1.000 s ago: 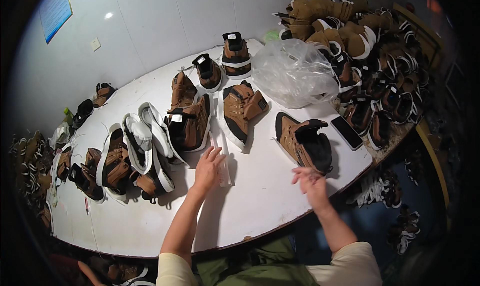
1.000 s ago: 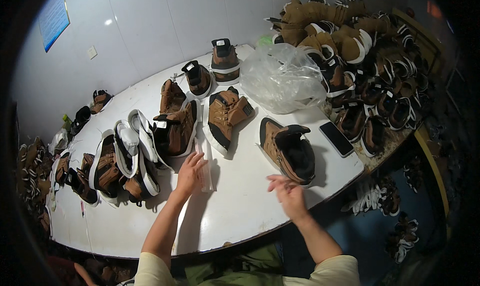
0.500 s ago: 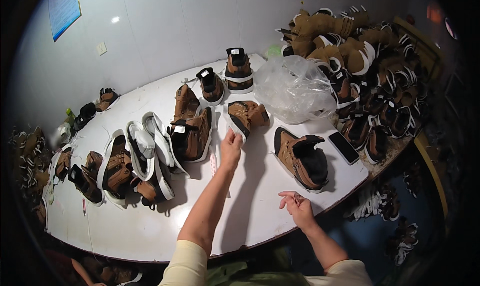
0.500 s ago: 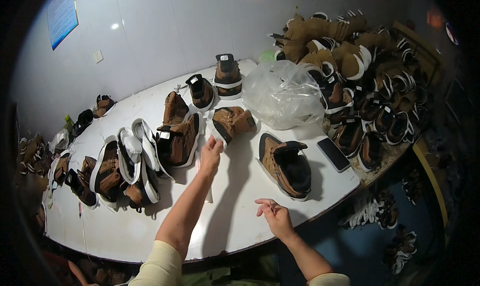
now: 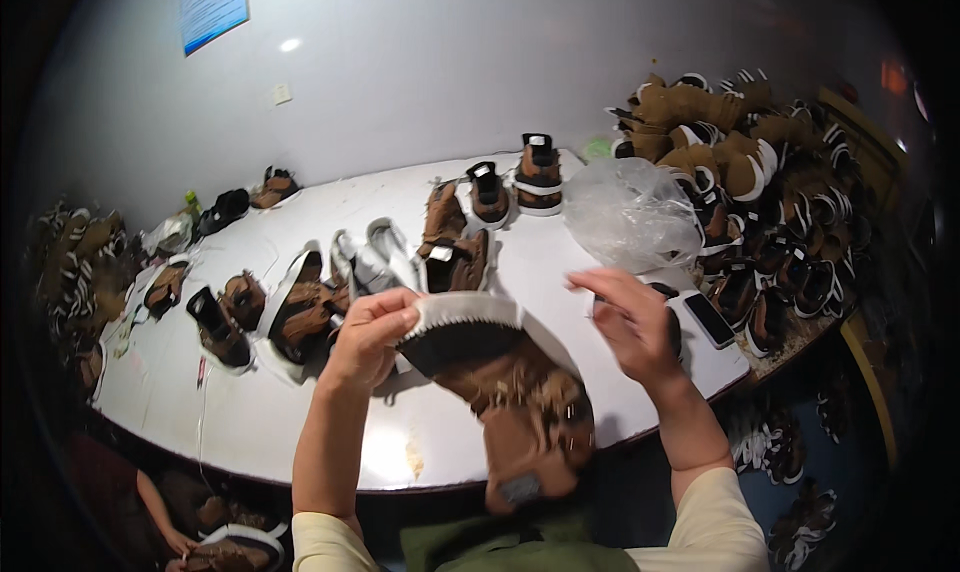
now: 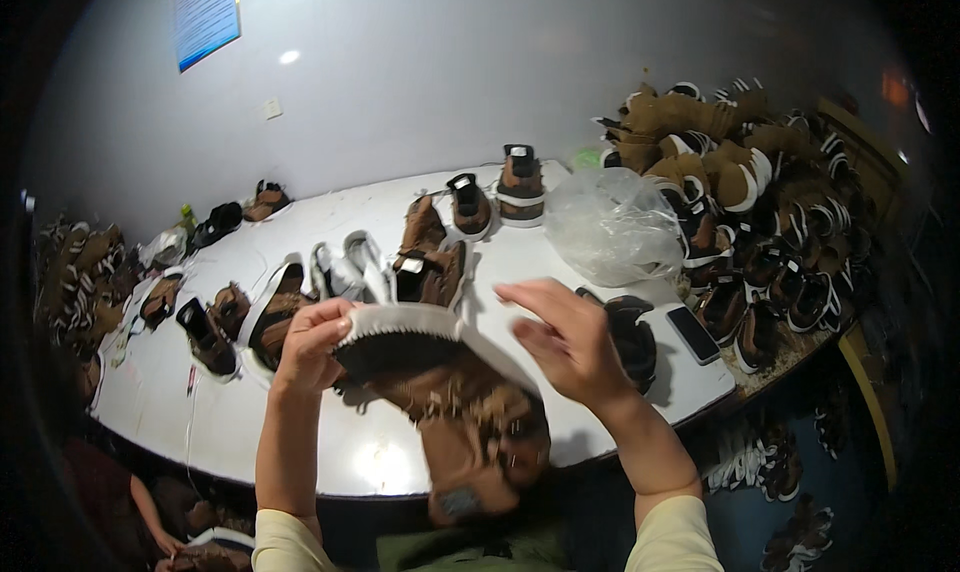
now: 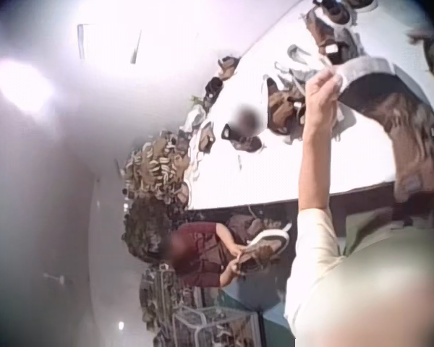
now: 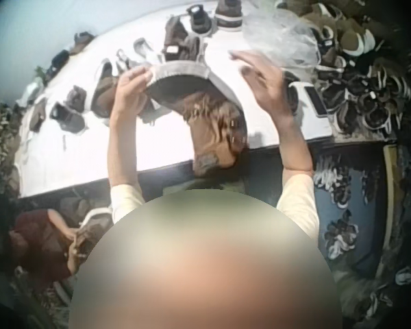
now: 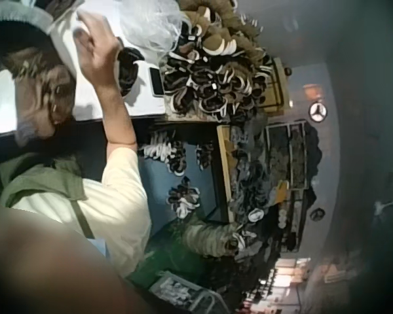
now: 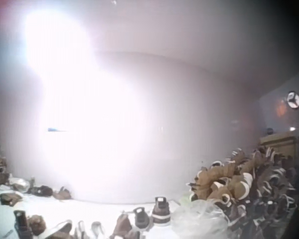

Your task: The person assembles brown high-top shoes by attaching white midsole pieces to the shoe uppers. They use a small metal tool to tuck and secure the midsole edges around the shoe, then place the finished shoe on the table and pick up another to repeat the process.

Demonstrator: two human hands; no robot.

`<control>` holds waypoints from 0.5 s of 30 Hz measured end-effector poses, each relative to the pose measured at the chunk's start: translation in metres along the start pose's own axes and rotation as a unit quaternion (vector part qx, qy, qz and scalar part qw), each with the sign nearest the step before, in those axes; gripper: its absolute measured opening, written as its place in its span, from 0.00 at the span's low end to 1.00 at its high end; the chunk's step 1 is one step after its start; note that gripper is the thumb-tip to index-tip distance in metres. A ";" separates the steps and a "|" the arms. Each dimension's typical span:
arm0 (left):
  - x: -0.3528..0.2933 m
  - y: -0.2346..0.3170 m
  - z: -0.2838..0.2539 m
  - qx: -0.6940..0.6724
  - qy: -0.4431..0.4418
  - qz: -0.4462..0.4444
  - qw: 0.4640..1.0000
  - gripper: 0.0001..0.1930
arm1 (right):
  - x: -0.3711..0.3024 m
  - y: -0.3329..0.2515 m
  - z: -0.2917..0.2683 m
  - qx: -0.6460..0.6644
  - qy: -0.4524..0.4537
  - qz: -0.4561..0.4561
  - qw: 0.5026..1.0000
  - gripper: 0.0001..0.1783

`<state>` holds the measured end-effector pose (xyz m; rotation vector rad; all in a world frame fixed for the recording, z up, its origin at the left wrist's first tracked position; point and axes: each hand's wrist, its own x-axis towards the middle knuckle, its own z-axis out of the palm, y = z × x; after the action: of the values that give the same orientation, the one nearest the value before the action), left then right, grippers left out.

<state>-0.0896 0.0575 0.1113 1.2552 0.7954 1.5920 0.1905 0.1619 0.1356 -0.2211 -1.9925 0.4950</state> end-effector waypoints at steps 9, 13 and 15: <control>-0.118 -0.036 -0.051 -0.080 0.051 -0.172 0.980 0.07 | -0.059 0.001 0.156 0.420 -0.318 0.341 0.779 0.14; -0.155 -0.054 -0.056 -0.030 0.086 -0.160 0.983 0.12 | -0.087 0.000 0.192 0.432 -0.313 0.385 0.753 0.14; -0.178 -0.072 -0.077 -0.069 0.110 -0.113 0.985 0.12 | -0.090 -0.011 0.202 0.442 -0.293 0.413 0.740 0.15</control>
<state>-0.1351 -0.0783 -0.0384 0.8676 0.9136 1.5872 0.0529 0.0694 -0.0108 -0.3661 -1.8851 2.2488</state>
